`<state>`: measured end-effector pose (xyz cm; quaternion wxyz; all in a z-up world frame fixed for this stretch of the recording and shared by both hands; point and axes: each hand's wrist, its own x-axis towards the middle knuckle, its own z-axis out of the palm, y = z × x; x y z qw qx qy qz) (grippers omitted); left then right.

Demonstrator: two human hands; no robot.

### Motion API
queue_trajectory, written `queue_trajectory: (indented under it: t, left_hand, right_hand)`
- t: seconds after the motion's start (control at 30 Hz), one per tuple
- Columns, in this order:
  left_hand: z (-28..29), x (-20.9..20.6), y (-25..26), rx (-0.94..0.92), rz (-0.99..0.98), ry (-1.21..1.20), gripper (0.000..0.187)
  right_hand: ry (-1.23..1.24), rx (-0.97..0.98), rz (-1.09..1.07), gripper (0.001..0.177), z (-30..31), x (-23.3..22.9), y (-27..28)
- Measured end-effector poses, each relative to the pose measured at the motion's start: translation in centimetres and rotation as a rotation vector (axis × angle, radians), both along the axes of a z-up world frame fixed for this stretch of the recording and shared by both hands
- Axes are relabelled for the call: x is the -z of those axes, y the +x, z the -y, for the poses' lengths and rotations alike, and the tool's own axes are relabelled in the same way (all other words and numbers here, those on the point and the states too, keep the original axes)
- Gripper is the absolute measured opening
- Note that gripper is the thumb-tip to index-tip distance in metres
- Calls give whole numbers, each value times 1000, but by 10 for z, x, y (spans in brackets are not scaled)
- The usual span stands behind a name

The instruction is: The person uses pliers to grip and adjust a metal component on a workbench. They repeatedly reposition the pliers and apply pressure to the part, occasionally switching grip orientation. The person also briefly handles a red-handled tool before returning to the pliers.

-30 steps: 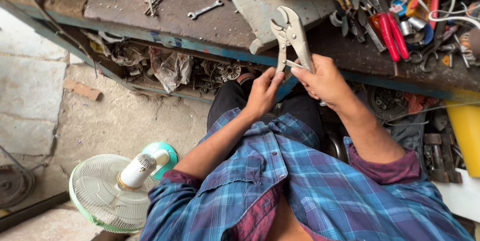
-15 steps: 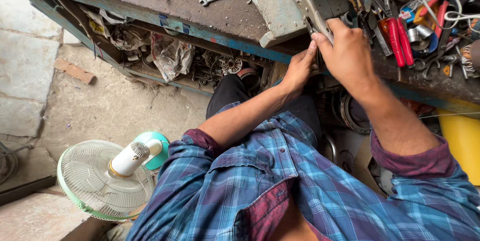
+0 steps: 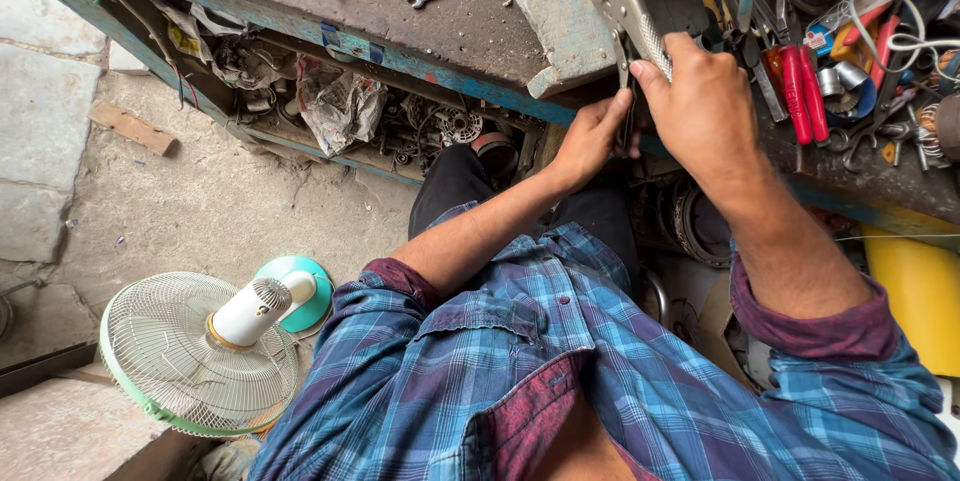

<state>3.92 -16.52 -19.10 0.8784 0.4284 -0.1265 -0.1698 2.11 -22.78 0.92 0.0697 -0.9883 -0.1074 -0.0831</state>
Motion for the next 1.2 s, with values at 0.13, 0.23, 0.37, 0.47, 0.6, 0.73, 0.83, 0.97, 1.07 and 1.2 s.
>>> queue_trajectory:
  t: [0.13, 0.23, 0.37, 0.47, 0.6, 0.73, 0.83, 0.97, 1.07, 1.2]
  left_hand:
    - [9, 13, -13, -39, 128, 16, 39]
    - [25, 17, -14, -185, 78, 131, 37]
    - [44, 15, -12, -193, -90, -57, 40]
    - [50, 11, -13, -178, -142, -47, 41]
    - [56, 9, -10, -33, -262, -332, 63]
    - [59, 12, 0, 154, -251, -806, 70]
    - [58, 14, 4, 46, -307, -363, 63]
    - [53, 15, -3, 63, -217, -328, 36]
    - [49, 12, 0, 130, -326, -461, 38]
    - [50, 8, 3, 170, -321, -462, 42]
  right_hand:
    - [-46, 27, 11, 36, 1, -3, -4]
    - [-124, 37, 59, 33, -2, 3, -7]
    - [-202, 73, 117, 31, -10, 22, -7]
    - [-279, 105, 172, 36, -15, 38, -4]
    - [-303, 133, 208, 42, -15, 59, 0]
    - [-211, 134, 186, 44, -13, 74, 6]
    - [-152, 151, 157, 48, -6, 78, 14]
    - [-73, 188, 102, 52, 1, 80, 22]
    - [-111, 209, 65, 54, 2, 77, 28]
    - [-126, 227, 30, 52, 7, 73, 28]
